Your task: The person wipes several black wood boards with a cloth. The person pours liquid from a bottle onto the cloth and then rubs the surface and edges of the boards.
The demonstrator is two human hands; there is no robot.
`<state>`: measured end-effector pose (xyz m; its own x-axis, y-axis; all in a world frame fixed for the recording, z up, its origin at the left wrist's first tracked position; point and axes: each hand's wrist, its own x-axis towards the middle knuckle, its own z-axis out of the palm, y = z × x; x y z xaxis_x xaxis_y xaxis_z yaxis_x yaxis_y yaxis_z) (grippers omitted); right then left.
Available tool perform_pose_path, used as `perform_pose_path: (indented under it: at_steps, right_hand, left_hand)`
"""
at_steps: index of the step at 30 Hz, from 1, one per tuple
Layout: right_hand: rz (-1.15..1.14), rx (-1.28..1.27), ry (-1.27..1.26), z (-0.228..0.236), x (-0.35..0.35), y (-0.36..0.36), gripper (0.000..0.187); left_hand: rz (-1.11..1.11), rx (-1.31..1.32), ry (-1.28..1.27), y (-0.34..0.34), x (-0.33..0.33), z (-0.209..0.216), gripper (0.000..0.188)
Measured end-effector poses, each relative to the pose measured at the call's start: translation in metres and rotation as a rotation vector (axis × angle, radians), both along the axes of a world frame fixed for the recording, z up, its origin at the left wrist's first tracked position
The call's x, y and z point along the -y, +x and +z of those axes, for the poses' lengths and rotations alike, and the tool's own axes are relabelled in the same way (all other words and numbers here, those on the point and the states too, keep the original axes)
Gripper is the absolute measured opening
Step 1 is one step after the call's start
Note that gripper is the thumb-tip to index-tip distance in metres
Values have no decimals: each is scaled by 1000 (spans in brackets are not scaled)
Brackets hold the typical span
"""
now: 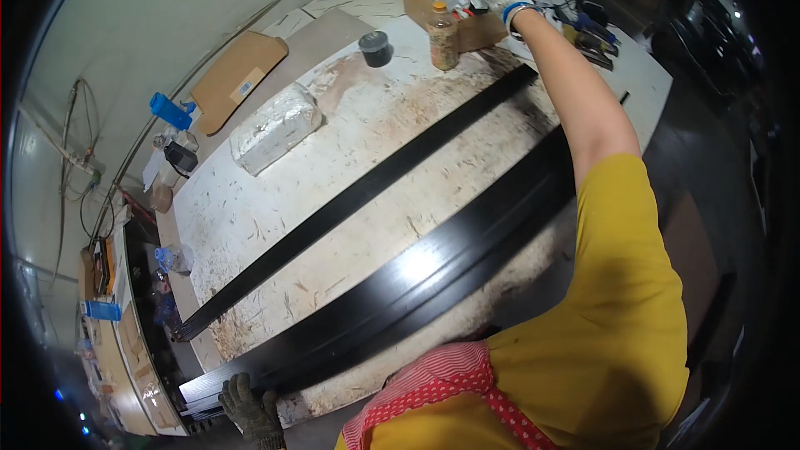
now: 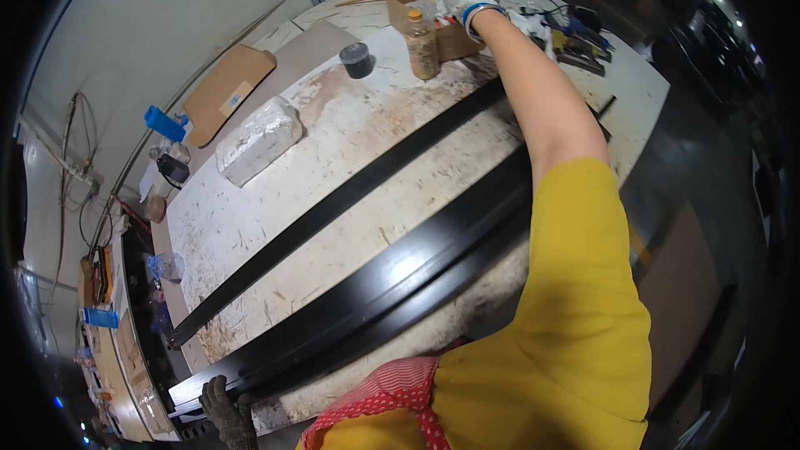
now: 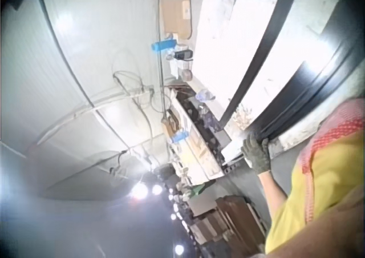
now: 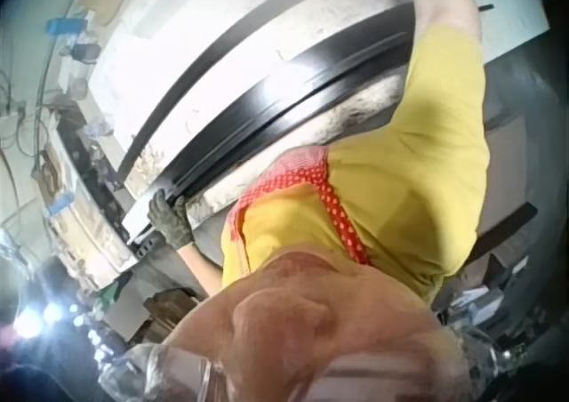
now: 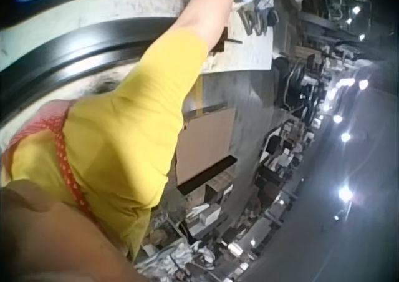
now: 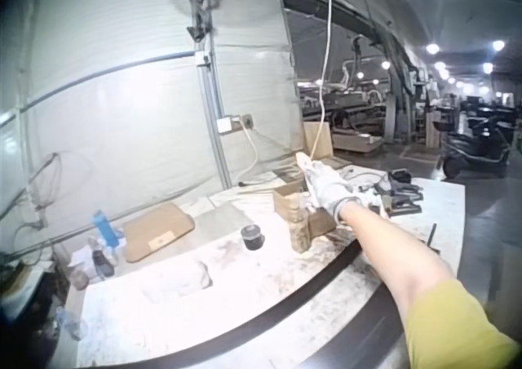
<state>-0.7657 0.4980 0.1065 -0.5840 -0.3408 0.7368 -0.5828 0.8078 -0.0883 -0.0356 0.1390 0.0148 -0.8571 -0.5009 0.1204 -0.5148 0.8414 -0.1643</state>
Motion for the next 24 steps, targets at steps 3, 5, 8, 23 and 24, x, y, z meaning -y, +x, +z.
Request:
perform_pose_path:
  at_steps: [3, 5, 8, 23, 24]
  right_hand:
    - [-65, 467, -68, 24, 55, 26, 40]
    - [-251, 20, -43, -37, 74, -43, 55]
    - [-26, 212, 239, -114, 98, -83, 48]
    - [676, 180, 220, -214, 107, -148, 56]
    - [717, 162, 257, -217, 113, -145, 58]
  left_hand:
    - [2, 21, -97, 8, 5, -8, 59]
    - [14, 32, -118, 7, 2, -7, 51]
    - [134, -12, 119, 13, -11, -3, 62]
    - [277, 111, 119, -18, -31, 30, 74]
    - [225, 91, 114, -20, -29, 32, 75]
